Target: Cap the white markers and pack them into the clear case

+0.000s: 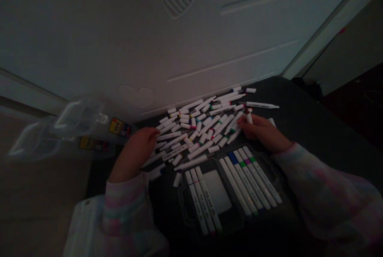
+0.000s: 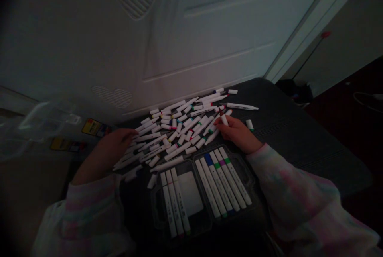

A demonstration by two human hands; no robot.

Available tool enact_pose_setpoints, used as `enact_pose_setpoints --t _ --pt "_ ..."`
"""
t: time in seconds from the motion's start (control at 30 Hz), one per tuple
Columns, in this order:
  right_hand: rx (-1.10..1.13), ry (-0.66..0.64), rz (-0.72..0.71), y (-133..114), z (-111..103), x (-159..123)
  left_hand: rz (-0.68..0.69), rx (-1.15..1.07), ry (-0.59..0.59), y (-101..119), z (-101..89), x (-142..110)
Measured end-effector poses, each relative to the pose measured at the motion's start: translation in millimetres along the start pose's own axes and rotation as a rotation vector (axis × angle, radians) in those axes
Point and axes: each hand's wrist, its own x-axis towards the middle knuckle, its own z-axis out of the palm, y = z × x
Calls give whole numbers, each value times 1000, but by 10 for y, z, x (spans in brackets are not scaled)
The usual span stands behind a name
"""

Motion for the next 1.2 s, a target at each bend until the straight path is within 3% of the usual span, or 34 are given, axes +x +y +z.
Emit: enact_pose_setpoints --t 0.23,0.53,0.97,1.2 --pt "24 -1 6 5 3 -17 35 -2 -145 10 7 -5" --pt "-11 25 10 -15 16 -24 175 -1 -232 279 107 41" --pt "12 7 7 13 -3 -5 171 66 -165 414 254 38" --pt "-2 14 11 -11 4 -10 214 -98 -157 374 57 -8"
